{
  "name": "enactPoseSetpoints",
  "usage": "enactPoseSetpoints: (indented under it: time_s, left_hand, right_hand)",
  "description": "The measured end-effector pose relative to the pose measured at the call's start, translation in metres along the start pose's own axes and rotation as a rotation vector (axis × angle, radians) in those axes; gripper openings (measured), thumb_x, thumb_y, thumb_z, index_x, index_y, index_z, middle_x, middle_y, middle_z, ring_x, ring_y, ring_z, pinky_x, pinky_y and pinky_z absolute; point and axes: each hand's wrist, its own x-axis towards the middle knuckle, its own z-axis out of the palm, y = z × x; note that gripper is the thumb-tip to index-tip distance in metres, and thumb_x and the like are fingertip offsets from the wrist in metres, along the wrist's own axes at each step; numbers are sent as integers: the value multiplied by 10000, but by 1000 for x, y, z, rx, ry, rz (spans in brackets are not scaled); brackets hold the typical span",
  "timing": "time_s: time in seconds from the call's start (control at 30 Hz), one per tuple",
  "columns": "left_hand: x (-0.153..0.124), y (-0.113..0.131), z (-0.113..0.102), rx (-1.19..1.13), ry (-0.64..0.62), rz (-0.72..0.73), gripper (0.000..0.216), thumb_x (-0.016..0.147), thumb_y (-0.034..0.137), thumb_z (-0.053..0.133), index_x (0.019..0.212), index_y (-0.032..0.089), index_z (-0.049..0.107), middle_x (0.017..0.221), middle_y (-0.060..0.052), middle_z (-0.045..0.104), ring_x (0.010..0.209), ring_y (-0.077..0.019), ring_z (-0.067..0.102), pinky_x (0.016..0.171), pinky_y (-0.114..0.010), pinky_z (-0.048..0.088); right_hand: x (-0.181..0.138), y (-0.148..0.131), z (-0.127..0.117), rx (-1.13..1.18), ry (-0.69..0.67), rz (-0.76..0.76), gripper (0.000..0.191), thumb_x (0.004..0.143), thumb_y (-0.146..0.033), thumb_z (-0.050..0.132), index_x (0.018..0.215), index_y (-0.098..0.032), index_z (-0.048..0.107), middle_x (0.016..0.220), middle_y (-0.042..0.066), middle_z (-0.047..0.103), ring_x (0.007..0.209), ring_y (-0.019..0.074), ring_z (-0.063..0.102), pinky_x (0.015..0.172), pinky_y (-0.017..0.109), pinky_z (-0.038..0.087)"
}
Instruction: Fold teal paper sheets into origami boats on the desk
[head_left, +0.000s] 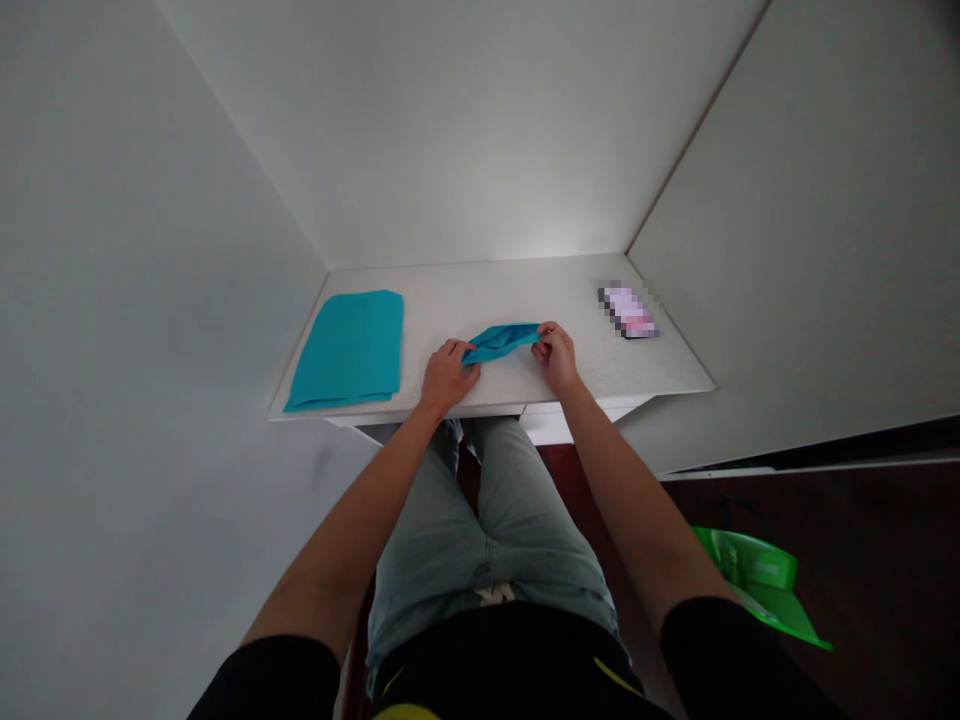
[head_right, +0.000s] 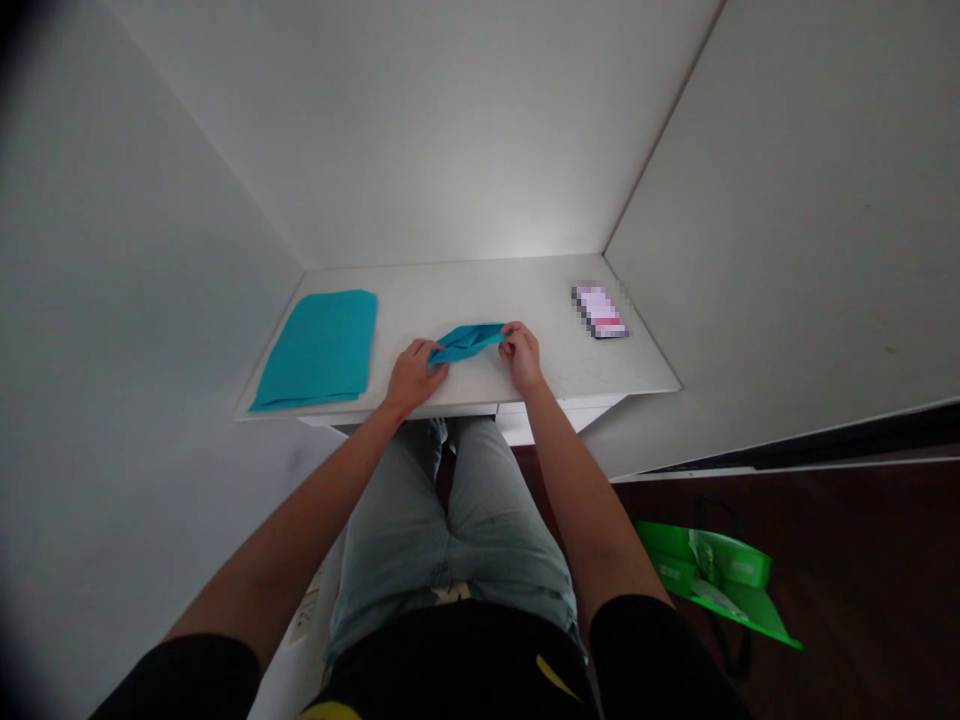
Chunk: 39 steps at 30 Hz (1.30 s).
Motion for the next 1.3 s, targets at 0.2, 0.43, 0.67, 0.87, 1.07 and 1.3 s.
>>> enactPoseSetpoints:
  time_s: [0.2, 0.43, 0.67, 0.87, 1.07, 1.3]
  left_hand:
    - [0, -3, 5, -19, 32, -69, 310, 998, 335, 702, 1269, 187, 675, 1243, -147, 758, 1153, -325, 706, 1029, -455, 529]
    - [2, -4, 0, -136, 36, -97, 135, 1018, 306, 655, 1084, 219, 735, 1121, -96, 783, 1057, -261, 732, 984, -393, 554]
    - [2, -7, 1, -178, 63, -151, 153, 920, 162, 683, 1045, 224, 745, 1062, -64, 777, 983, -230, 723, 954, -372, 564]
    - [3, -7, -2, -238, 123, -162, 58, 963, 201, 658, 938, 217, 707, 1016, -69, 750, 1007, -220, 704, 964, -369, 558]
    - [5, -12, -1, -462, 222, -201, 101, 1024, 295, 629, 1024, 215, 691, 1134, -85, 729, 1086, -211, 687, 962, -355, 567]
    - [9, -28, 0, -664, 393, -402, 334, 1031, 545, 649, 1012, 214, 610, 981, -58, 692, 960, -193, 670, 901, -314, 550]
  right_hand:
    - [-1, -2, 0, 55, -3, 1, 133, 705, -310, 675, 776, -255, 576, 585, -104, 235, 489, 89, 222, 448, 204, 272]
    - [1, -3, -1, 57, 65, -2, 147, 792, -328, 677, 795, -261, 546, 595, -101, 211, 479, 97, 234, 441, 202, 282]
    - [1, -3, -2, 118, 42, -6, 149, 722, -281, 693, 785, -251, 562, 588, -106, 215, 489, 84, 204, 452, 176, 263]
    - [2, -3, -3, 64, 67, -2, 177, 785, -332, 699, 810, -262, 538, 604, -102, 214, 492, 97, 226, 458, 200, 285]
    - [4, -1, -2, -55, 107, -32, 230, 872, -438, 688, 841, -277, 526, 621, -96, 251, 498, 111, 295, 468, 229, 327]
    - [3, 4, 2, -149, 84, -36, 210, 864, -463, 678, 866, -268, 603, 628, -83, 332, 531, 118, 340, 495, 247, 326]
